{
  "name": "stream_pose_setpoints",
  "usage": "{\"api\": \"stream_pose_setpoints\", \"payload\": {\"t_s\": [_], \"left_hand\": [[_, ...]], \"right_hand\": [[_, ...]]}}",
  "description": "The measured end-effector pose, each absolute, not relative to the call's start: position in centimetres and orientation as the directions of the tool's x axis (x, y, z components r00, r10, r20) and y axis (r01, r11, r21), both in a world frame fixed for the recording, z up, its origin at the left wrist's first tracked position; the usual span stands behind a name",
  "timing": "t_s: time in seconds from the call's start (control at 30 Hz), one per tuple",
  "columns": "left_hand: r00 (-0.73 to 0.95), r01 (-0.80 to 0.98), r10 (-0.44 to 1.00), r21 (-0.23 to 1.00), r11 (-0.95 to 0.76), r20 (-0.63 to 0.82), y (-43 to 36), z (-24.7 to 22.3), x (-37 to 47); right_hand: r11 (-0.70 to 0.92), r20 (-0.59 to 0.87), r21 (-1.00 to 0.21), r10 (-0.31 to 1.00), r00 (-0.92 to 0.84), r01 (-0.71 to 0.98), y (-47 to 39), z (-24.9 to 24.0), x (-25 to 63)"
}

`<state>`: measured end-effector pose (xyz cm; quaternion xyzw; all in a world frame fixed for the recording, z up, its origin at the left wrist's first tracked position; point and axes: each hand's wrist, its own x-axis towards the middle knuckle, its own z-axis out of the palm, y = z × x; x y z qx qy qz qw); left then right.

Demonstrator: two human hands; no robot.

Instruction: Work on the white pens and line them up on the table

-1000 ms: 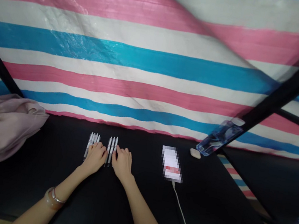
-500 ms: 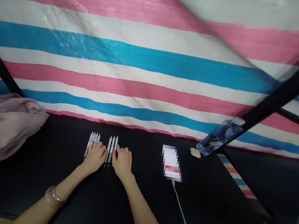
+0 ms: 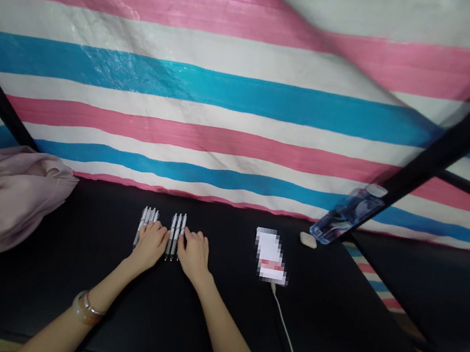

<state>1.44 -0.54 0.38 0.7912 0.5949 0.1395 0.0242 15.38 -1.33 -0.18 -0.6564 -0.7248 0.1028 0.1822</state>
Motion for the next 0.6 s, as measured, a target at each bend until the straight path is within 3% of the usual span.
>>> {"api": "stream_pose_setpoints", "payload": {"t_s": [0.6], "left_hand": [[0.263, 0.937, 0.944, 0.181, -0.3, 0.2, -0.47, 0.09, 1.57]], "right_hand": [[0.179, 0.191, -0.542, 0.978, -0.087, 0.821, -1.16, -0.98, 15.56]]}}
